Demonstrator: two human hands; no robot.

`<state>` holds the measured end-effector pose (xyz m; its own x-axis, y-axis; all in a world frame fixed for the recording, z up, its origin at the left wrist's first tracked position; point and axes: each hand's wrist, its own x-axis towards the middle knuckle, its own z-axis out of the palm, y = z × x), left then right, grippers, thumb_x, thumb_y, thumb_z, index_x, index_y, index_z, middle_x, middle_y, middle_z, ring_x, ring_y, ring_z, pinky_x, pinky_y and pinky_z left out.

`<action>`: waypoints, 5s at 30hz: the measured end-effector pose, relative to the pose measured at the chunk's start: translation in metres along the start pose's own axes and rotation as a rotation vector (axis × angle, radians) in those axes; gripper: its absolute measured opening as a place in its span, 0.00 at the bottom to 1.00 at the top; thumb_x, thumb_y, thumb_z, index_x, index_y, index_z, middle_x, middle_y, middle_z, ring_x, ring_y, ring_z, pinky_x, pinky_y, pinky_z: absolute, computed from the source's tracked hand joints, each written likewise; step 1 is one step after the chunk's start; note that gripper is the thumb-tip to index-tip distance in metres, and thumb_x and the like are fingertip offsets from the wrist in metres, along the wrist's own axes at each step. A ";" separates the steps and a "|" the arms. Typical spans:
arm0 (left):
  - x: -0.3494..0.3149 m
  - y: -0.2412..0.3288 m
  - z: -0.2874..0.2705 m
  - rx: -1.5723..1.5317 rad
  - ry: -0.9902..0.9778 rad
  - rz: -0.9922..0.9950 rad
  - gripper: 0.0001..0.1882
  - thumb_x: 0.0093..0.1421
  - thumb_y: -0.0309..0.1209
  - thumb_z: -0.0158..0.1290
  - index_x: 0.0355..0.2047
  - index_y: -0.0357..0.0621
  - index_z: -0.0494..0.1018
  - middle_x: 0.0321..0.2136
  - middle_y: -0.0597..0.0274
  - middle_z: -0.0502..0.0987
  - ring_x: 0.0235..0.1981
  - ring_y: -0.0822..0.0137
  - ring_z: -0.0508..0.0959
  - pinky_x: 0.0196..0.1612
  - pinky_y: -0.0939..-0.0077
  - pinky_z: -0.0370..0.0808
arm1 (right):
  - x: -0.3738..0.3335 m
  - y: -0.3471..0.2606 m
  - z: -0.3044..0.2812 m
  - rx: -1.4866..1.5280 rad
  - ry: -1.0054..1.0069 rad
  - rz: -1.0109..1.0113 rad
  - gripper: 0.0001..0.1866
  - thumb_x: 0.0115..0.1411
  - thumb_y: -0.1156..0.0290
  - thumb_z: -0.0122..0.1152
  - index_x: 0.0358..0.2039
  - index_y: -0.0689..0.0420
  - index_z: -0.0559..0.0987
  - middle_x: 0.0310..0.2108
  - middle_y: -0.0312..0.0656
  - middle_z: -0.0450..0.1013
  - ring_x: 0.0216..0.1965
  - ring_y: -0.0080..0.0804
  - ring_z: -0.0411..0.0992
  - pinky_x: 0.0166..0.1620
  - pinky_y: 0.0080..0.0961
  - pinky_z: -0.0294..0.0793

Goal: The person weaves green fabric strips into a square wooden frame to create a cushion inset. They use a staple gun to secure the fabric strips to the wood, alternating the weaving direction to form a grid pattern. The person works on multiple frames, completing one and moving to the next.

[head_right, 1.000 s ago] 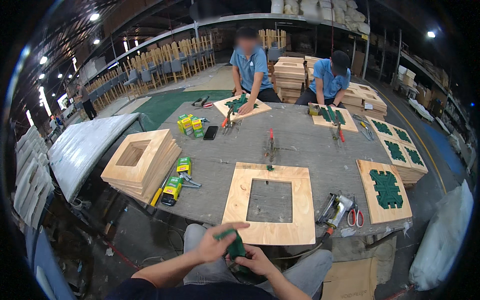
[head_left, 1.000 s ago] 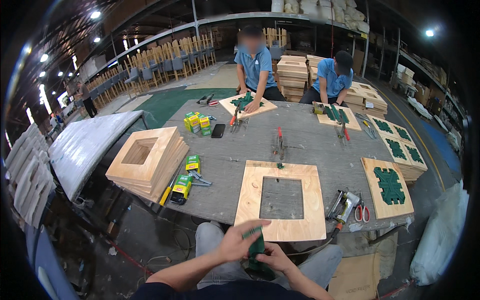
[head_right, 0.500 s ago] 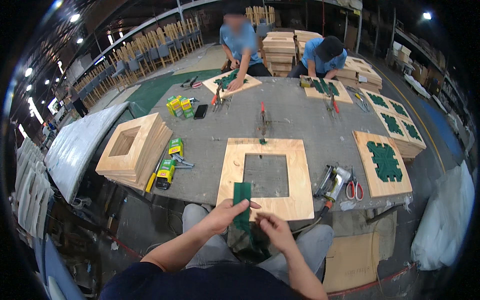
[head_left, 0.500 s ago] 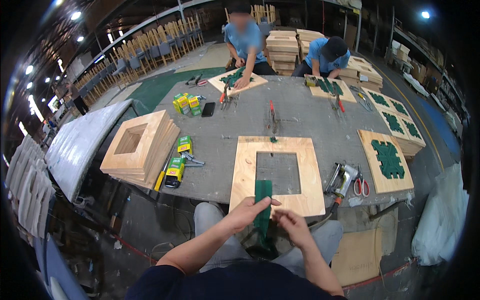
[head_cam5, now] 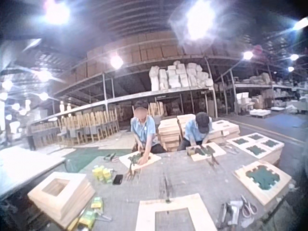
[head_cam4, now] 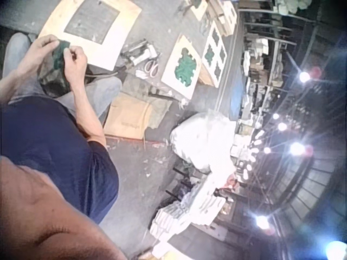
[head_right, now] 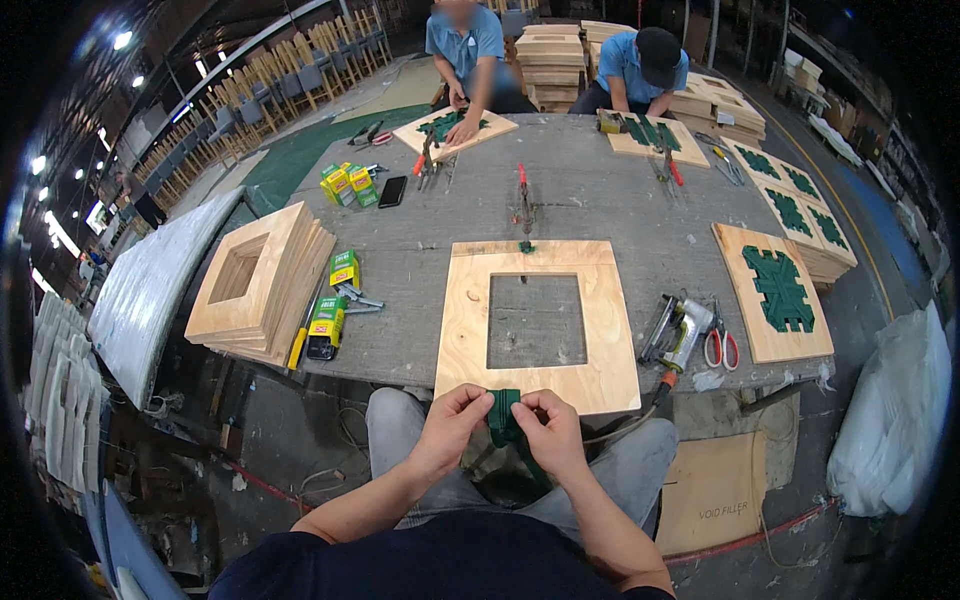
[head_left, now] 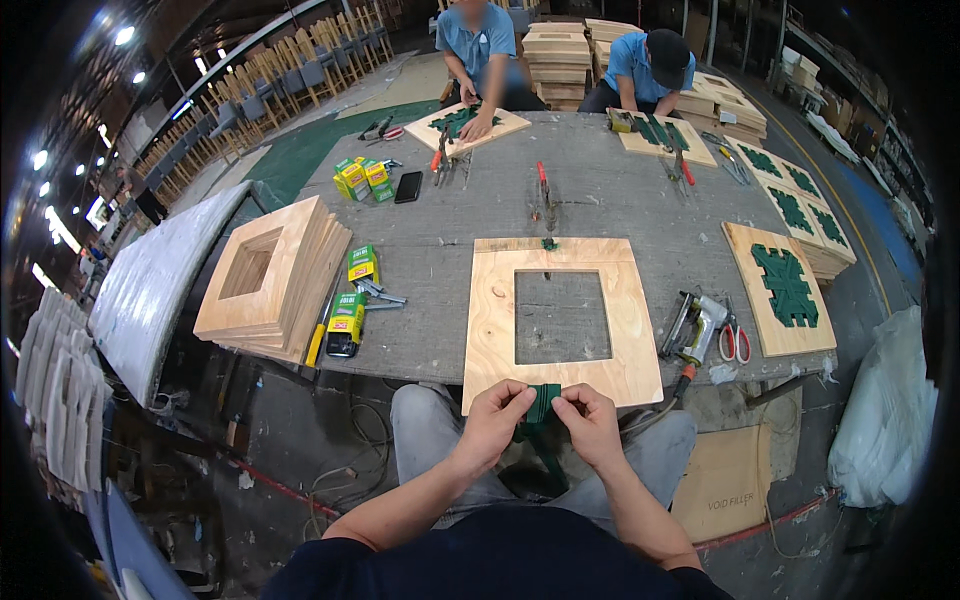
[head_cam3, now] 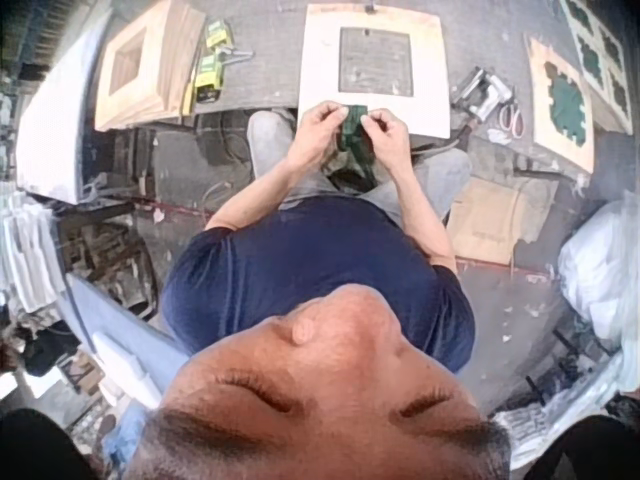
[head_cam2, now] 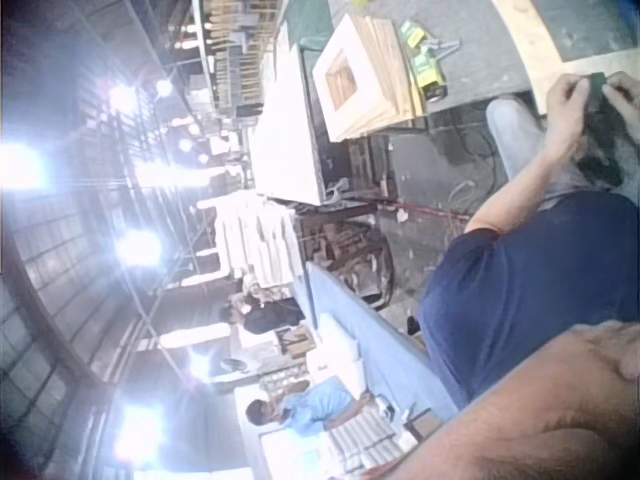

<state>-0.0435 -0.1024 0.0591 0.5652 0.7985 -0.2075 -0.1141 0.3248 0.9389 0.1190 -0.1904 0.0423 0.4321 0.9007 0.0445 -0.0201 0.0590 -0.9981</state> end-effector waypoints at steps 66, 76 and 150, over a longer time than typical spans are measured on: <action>0.030 -0.010 -0.003 0.863 0.033 0.693 0.07 0.60 0.28 0.64 0.39 0.45 0.80 0.40 0.60 0.82 0.50 0.55 0.80 0.62 0.49 0.67 | 0.029 -0.024 -0.012 -0.609 -0.081 -0.327 0.04 0.60 0.77 0.67 0.36 0.60 0.82 0.36 0.45 0.76 0.36 0.44 0.78 0.39 0.34 0.78; 0.096 -0.003 0.005 0.692 0.178 0.568 0.08 0.63 0.29 0.60 0.42 0.39 0.80 0.37 0.53 0.82 0.43 0.51 0.81 0.48 0.62 0.75 | 0.124 -0.026 -0.020 -0.806 -0.217 -0.404 0.06 0.62 0.70 0.65 0.36 0.58 0.82 0.34 0.45 0.77 0.39 0.47 0.78 0.42 0.38 0.77; 0.266 -0.006 -0.065 1.637 0.070 0.450 0.33 0.72 0.53 0.43 0.73 0.56 0.60 0.75 0.67 0.57 0.77 0.42 0.47 0.75 0.31 0.38 | 0.103 -0.076 -0.182 -0.051 0.719 0.023 0.14 0.58 0.72 0.69 0.43 0.63 0.77 0.28 0.38 0.74 0.22 0.31 0.72 0.28 0.32 0.76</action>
<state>0.0541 0.1405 -0.0199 0.6859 0.7085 0.1660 0.6822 -0.7055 0.1921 0.3288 -0.1808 0.1149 0.9189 0.3946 0.0009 -0.0020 0.0071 -1.0000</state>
